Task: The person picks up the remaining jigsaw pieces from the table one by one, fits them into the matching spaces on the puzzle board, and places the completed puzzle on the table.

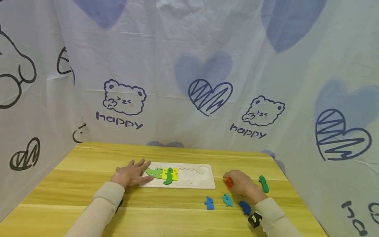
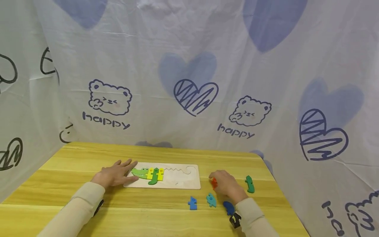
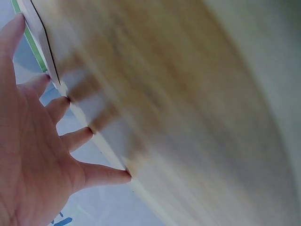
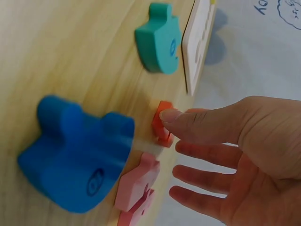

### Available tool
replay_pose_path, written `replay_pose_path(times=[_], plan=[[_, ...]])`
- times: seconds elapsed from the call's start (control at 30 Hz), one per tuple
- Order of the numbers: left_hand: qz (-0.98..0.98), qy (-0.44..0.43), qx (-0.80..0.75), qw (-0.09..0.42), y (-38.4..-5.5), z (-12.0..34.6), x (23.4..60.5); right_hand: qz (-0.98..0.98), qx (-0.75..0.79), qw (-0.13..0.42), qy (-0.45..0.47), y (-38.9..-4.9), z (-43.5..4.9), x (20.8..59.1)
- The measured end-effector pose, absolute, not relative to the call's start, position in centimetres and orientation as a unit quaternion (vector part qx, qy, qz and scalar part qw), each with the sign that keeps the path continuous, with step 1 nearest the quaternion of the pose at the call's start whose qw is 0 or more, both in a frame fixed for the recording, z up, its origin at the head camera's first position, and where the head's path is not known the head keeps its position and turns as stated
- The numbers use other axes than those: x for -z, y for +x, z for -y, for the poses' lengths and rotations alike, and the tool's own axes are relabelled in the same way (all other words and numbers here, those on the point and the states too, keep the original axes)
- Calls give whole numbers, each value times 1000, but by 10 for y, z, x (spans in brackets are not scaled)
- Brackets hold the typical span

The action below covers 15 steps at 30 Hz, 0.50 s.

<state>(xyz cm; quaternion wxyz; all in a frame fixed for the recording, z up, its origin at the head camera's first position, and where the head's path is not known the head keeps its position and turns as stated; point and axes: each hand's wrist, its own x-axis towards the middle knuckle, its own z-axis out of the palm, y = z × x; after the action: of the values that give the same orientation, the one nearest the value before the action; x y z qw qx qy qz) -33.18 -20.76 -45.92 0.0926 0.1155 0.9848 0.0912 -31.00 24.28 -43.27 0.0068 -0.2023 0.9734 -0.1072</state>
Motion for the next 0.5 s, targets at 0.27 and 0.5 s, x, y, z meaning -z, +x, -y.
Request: replay_pose_path(times=[0.27, 0.5], plan=[[-985, 114, -95, 93, -332, 207, 459, -973, 106, 14, -204, -313, -247, 433], [-984, 114, -96, 93, -332, 208, 459, -969, 106, 16, -223, -316, -248, 435]])
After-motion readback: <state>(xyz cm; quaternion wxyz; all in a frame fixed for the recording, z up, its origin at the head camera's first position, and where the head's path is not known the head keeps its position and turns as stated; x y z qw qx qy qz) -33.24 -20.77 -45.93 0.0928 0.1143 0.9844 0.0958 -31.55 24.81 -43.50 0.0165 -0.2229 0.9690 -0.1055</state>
